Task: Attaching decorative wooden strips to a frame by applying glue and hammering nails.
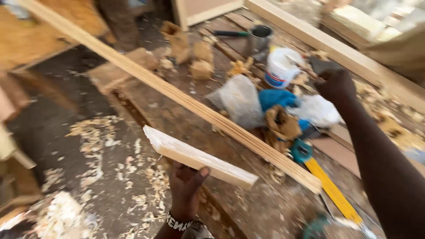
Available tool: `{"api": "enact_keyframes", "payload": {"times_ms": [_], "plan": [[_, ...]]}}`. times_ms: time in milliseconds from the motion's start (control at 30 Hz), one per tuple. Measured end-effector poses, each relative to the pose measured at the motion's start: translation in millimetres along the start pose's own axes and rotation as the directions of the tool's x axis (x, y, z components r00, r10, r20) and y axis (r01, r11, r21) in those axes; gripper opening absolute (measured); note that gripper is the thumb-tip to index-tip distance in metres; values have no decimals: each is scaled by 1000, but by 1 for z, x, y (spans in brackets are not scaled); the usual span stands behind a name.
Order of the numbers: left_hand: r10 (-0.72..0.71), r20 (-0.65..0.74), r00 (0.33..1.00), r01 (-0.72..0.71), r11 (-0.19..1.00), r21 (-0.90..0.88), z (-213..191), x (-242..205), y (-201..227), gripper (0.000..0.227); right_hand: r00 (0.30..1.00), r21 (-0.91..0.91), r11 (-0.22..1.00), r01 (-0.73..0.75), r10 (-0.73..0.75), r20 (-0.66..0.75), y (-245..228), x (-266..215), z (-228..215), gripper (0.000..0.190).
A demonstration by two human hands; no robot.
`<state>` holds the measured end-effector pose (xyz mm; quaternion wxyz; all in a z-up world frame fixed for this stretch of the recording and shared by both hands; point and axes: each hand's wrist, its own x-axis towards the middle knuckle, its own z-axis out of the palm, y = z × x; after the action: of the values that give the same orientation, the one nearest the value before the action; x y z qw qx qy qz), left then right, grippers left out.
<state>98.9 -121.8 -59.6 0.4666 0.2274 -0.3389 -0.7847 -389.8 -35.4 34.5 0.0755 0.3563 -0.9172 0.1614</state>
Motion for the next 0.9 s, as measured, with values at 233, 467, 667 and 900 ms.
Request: {"api": "enact_keyframes", "payload": {"times_ms": [233,467,667,900], "plan": [[14,-249,969,-17,1000,-10,-39,13,48,58,969,-391,917,-86,168,180,-40,60,20,47],[140,-226,964,-151,988,-29,-62,30,59,53,871,-153,932,327,-360,-333,3,-97,-33,23],[113,69,991,-98,976,-194,-50,64,41,57,900,19,916,-402,391,191,63,-377,-60,31],[-105,428,897,171,978,-117,-33,65,-4,47,881,-118,873,-472,462,-104,28,-599,-20,50]]}}
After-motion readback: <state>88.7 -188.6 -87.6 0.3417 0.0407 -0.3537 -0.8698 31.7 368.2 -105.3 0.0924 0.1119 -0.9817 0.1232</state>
